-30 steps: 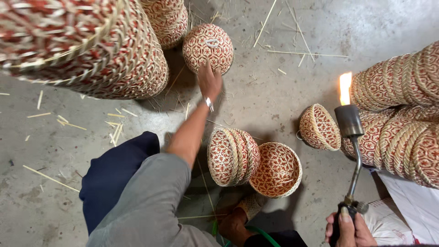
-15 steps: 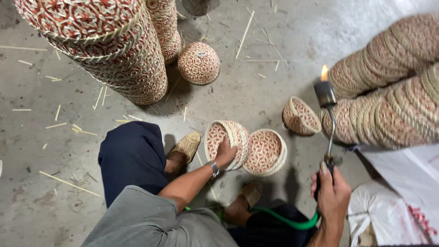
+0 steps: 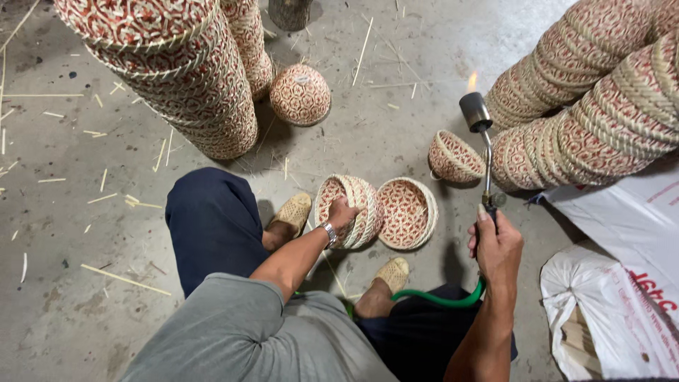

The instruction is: The person uses a handheld blowtorch to apply heat to the surface of woven baskets. They rotate the baskets to treat different areas and stack the finished items on the floor.

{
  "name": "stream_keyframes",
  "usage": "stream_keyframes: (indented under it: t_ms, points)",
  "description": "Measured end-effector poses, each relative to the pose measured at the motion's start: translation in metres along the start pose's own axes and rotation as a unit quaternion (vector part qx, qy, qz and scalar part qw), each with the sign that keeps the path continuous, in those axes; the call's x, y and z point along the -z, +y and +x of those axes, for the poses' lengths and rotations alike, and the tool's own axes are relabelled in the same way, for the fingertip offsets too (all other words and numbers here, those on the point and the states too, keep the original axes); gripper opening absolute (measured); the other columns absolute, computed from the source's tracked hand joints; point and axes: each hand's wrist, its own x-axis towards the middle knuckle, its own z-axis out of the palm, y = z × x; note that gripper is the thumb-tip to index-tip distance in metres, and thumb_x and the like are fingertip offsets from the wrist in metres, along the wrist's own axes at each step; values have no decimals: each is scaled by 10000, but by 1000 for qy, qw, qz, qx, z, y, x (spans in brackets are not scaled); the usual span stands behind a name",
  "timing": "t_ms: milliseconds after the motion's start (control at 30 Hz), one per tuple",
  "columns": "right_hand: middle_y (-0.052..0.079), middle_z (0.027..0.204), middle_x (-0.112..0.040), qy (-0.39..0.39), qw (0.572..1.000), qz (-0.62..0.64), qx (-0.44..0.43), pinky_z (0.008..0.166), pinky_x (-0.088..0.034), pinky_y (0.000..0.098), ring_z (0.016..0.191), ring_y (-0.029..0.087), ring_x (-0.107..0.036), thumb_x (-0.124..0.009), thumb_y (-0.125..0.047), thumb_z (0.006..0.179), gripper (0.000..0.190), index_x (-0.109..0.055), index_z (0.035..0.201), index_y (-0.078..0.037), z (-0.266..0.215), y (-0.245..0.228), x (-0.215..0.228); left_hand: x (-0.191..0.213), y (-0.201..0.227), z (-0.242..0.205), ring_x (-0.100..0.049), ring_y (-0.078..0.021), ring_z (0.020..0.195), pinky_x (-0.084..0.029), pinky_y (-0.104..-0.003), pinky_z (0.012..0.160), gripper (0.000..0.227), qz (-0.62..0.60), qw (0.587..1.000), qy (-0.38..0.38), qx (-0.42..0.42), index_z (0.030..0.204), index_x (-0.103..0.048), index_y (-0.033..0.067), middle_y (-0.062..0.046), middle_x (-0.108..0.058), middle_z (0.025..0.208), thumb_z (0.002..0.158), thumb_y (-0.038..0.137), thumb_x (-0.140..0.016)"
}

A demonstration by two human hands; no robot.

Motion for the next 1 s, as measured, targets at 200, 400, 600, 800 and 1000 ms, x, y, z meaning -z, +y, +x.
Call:
stream_keyframes:
  t_ms: [200, 400, 600, 800, 1000]
  points:
    - [27, 687, -610, 4, 1000, -2, 4, 437, -428, 267, 515, 79, -544, -586, -274, 1059, 317, -624, 879, -16, -4, 5, 1, 13, 14, -18, -688, -248, 732, -542, -396, 696, 437, -15, 1000, 23, 5, 862, -699, 42, -134, -737, 822, 701, 405, -881]
    - [24, 664, -598, -3, 999, -27, 19, 430, -421, 270, 504, 79, -537, -583, -276, 1068, 338, -612, 859, -12, -7, 2, -2, 38, 53, -32, -680, -327, 818, -539, -434, 772, 487, 49, 993, 103, 12, 943, -670, -1, -193, -724, 893, 717, 366, -898]
    - [25, 663, -601, -12, 999, -22, 23, 426, -411, 271, 508, 78, -539, -621, -266, 1056, 317, -611, 869, -10, -10, -3, -9, 60, 80, -55, -677, -310, 797, -549, -432, 739, 347, 73, 970, 142, -183, 1022, -671, 16, -181, -703, 925, 933, 335, -775]
    - [11, 657, -597, -32, 999, -23, -2, 424, -415, 266, 514, 69, -544, -649, -264, 1027, 281, -635, 883, -23, -17, -9, -11, 97, 127, -26, -566, -52, 631, -413, -152, 443, 284, 170, 910, 38, -377, 1186, -719, 171, 38, -660, 789, 1042, 392, -615]
    - [5, 588, -564, -166, 986, -33, -2, 415, -382, 261, 464, 74, -491, -645, -256, 996, 301, -635, 804, -24, -17, -8, -1, 215, 245, 21, -698, -157, 849, -568, -333, 719, 433, 89, 855, -58, -508, 1259, -685, 41, -92, -749, 1024, 975, 352, -784]
